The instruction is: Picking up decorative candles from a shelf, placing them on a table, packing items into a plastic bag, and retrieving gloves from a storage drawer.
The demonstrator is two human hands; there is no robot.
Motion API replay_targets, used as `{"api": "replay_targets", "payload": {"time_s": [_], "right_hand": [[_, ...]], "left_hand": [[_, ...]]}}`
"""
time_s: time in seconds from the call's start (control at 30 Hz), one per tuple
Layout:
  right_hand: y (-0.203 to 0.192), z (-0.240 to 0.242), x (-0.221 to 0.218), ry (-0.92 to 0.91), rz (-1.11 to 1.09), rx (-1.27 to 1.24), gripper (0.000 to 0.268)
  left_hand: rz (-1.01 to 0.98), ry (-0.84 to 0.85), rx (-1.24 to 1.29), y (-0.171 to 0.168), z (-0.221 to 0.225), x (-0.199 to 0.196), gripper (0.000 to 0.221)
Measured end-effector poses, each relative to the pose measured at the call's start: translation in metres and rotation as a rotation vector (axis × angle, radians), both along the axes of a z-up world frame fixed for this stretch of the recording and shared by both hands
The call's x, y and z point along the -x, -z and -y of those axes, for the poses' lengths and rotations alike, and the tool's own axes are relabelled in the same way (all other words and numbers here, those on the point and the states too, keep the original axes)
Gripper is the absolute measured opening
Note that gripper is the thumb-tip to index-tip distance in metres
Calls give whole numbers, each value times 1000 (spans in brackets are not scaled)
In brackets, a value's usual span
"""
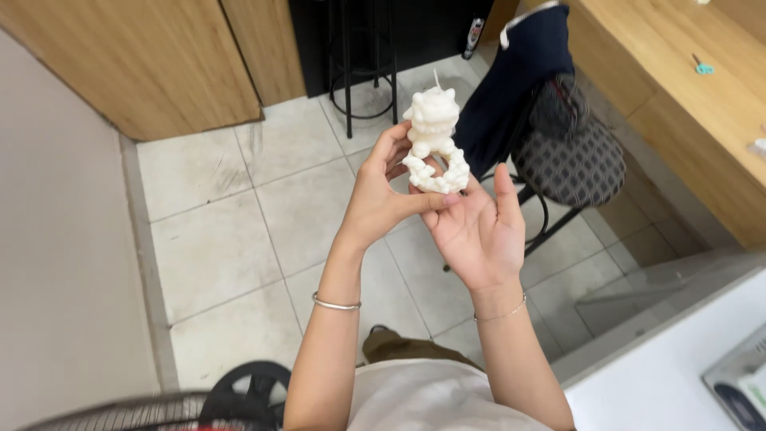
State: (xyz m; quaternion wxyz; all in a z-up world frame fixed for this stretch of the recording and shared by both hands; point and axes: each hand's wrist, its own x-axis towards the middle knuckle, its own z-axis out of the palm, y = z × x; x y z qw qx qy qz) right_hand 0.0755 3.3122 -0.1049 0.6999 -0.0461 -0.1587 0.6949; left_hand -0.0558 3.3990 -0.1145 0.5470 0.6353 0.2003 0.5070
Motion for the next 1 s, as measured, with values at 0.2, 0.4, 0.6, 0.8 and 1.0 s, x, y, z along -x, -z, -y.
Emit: {"api": "replay_targets", "payload": {"time_s": [0.2, 0.4, 0.6, 0.8, 1.0], "right_hand": [[9, -107, -30, 13, -49, 62, 71], [28, -219, -54, 59, -96, 43, 71], [25, -346, -81, 247, -26, 57, 70], [17, -444, -111, 397, -47, 125, 67], [42, -498, -178, 502, -40, 135, 59]], "left_hand": [[-42, 29, 46, 11, -112, -30, 99], [-52, 103, 72, 25, -229, -59, 99], [-73, 272, 30, 21, -376, -101, 99], [-119, 479, 8, 9, -496, -145, 96], [-162, 622, 36, 22, -566, -222, 94]]}}
